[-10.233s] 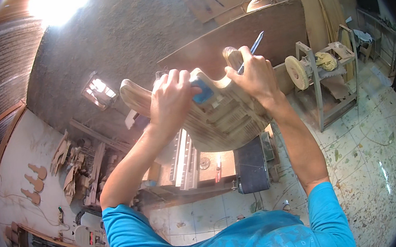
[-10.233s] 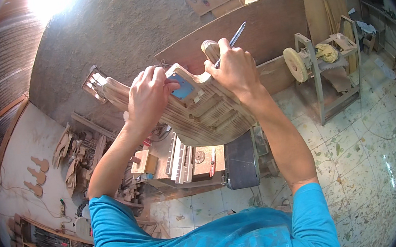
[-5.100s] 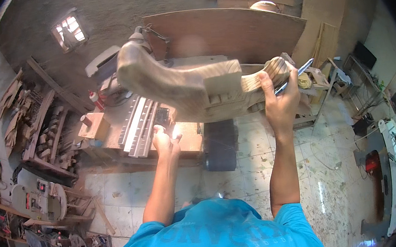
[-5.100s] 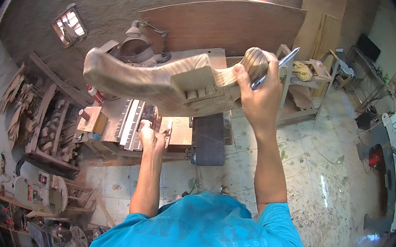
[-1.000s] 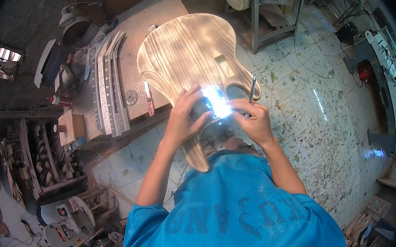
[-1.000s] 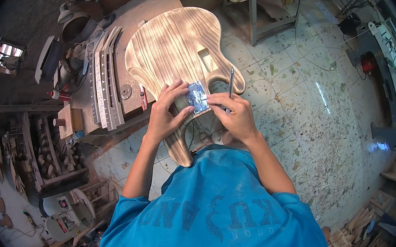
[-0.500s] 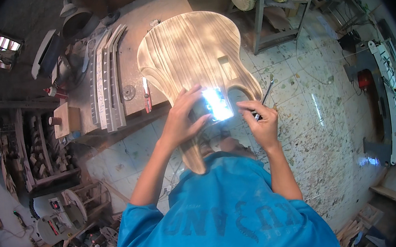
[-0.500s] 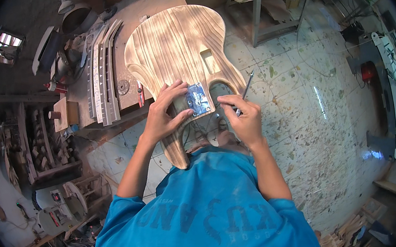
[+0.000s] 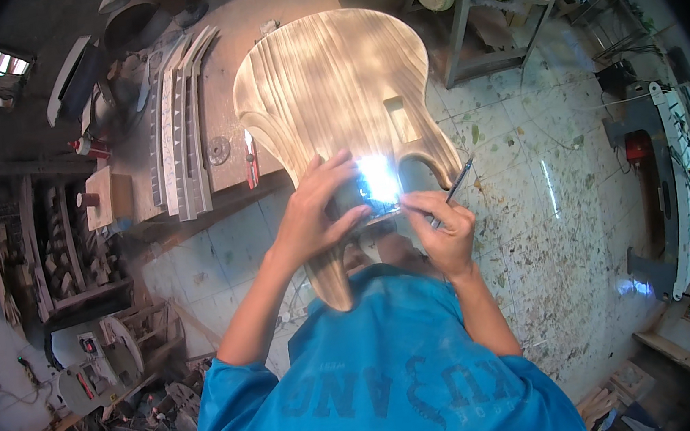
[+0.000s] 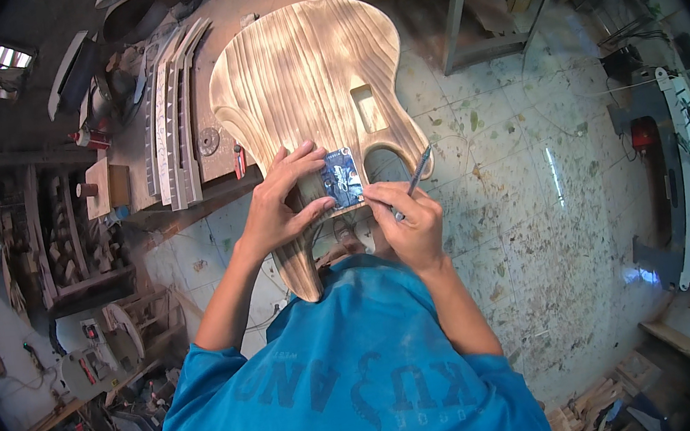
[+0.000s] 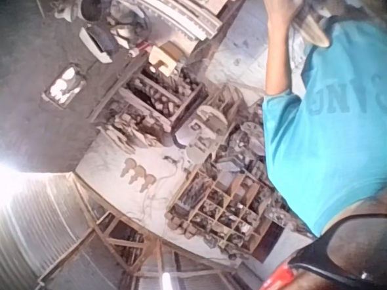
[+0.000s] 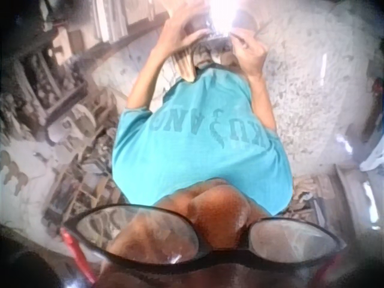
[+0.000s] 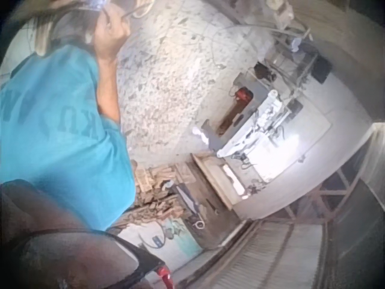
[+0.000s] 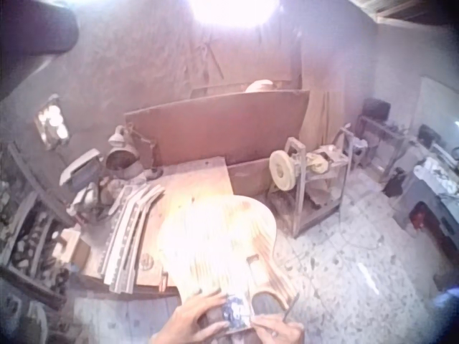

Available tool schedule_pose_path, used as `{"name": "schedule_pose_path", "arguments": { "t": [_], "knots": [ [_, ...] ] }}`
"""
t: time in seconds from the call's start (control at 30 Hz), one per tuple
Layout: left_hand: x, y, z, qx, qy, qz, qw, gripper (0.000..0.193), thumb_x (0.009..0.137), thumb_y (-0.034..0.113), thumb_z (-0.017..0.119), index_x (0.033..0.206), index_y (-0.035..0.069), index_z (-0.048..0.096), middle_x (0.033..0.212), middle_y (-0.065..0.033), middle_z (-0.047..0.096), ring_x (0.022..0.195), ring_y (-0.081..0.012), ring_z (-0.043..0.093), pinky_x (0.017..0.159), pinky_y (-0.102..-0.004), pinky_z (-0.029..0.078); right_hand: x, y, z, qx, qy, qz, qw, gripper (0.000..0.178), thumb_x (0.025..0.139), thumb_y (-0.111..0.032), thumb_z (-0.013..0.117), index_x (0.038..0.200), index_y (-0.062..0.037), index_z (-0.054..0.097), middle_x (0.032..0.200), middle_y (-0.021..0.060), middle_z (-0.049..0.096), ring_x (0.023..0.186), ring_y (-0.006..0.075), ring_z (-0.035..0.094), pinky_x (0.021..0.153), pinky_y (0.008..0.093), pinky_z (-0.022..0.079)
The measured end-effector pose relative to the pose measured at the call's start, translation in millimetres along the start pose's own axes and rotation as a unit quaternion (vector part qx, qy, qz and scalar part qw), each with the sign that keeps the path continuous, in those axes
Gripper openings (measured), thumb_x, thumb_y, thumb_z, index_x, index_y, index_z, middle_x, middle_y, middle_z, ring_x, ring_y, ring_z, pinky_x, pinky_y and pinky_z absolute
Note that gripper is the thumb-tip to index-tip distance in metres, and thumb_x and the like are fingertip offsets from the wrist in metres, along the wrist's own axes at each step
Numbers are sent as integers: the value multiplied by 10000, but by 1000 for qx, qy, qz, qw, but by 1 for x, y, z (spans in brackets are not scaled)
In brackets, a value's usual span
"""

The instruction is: The person marks a guitar body with a pen using a template, then picks up and looks at several guitar bridges from a shelf.

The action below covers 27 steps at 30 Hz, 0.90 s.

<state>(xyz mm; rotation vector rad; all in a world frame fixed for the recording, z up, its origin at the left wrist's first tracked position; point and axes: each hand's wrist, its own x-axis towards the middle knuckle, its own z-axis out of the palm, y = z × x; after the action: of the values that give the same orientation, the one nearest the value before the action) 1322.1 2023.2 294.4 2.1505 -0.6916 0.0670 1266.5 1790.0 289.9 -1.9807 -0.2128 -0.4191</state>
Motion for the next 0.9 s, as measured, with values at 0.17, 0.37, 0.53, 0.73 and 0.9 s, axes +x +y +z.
{"name": "schedule_pose_path", "arguments": {
  "t": [0.17, 0.37, 0.53, 0.73, 0.9],
  "knots": [
    [0, 2, -1, -6, -1, -4, 1000, 554, 800, 219, 868, 1290, 78, 650, 1358, -82, 670, 1410, -307, 507, 1231, -563, 272, 2, 0, -1, 4, -11, 1, 1000, 200, 791, 80, 760, 962, -22, 771, 953, 112, 775, 905, 252, 751, 803, 343, 586],
    [1, 1, -1, -7, -4, -5, 1000, 555, 801, 212, 866, 1297, 85, 651, 1362, -78, 669, 1414, -299, 503, 1234, -561, 267, 4, -1, -2, -9, -15, -10, 1000, 206, 779, 78, 772, 956, -27, 772, 947, 106, 777, 898, 248, 751, 795, 340, 585],
    [1, 1, 0, -6, -4, -8, 1000, 552, 800, 209, 867, 1293, 85, 653, 1360, -80, 670, 1414, -299, 503, 1236, -561, 262, 4, 0, -1, -10, -13, -9, 1000, 198, 786, 71, 769, 957, -29, 771, 947, 108, 776, 898, 248, 751, 792, 341, 586],
    [0, 0, 0, -9, -3, -7, 1000, 565, 802, 212, 866, 1305, 84, 644, 1356, -81, 671, 1413, -303, 504, 1235, -566, 262, 4, -4, 0, -19, -7, -3, 1000, 189, 794, 67, 760, 956, -30, 769, 947, 108, 775, 891, 255, 751, 782, 343, 588],
    [0, 1, 1, -11, 1, -3, 1000, 568, 801, 214, 868, 1307, 87, 641, 1358, -77, 671, 1414, -308, 502, 1233, -566, 263, 3, -3, 0, -21, -2, -8, 1000, 185, 800, 64, 756, 959, -31, 769, 947, 110, 775, 884, 254, 751, 767, 343, 589]
  ]
}}
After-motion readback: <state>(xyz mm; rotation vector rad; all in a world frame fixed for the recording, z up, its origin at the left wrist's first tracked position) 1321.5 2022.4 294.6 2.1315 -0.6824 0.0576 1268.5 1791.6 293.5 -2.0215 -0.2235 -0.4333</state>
